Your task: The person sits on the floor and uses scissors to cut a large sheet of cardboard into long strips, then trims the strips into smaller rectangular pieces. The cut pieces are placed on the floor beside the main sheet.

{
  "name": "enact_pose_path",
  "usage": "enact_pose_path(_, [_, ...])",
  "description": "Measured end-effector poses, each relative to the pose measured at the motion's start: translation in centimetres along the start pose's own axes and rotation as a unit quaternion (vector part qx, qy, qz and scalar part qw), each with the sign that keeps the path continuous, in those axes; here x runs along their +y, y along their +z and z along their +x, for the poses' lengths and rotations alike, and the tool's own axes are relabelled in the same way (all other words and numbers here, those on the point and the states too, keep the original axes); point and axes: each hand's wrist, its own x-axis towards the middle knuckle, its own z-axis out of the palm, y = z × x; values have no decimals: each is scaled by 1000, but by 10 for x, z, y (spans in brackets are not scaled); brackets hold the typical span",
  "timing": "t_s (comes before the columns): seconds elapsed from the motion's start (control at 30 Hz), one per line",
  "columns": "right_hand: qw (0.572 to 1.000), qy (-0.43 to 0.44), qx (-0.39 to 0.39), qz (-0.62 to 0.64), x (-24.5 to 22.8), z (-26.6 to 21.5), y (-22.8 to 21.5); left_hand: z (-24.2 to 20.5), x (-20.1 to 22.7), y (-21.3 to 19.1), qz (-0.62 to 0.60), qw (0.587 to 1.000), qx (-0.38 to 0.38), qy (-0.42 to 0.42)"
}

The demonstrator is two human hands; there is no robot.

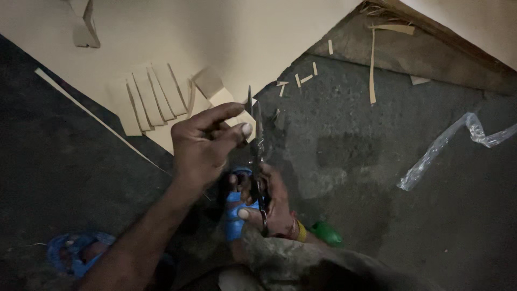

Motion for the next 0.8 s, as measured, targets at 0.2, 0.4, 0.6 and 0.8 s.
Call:
enact_pose_path(0.2, [999,-35,-8,34,0,4,9,0,5,-3,-2,1000,-3,22])
enact_pose_path(0.4, [999,-21,-13,28,5,0,5,1,9,-7,30,999,-36,22])
enact_pose_path(0.6, [998,-38,-10,-40,9,0,1,-3,13,-6,48,997,-34,48])
enact_pose_path(0.8, [997,-65,-23,-20,12,1,2,-5,14,-4,40,997,-32,53])
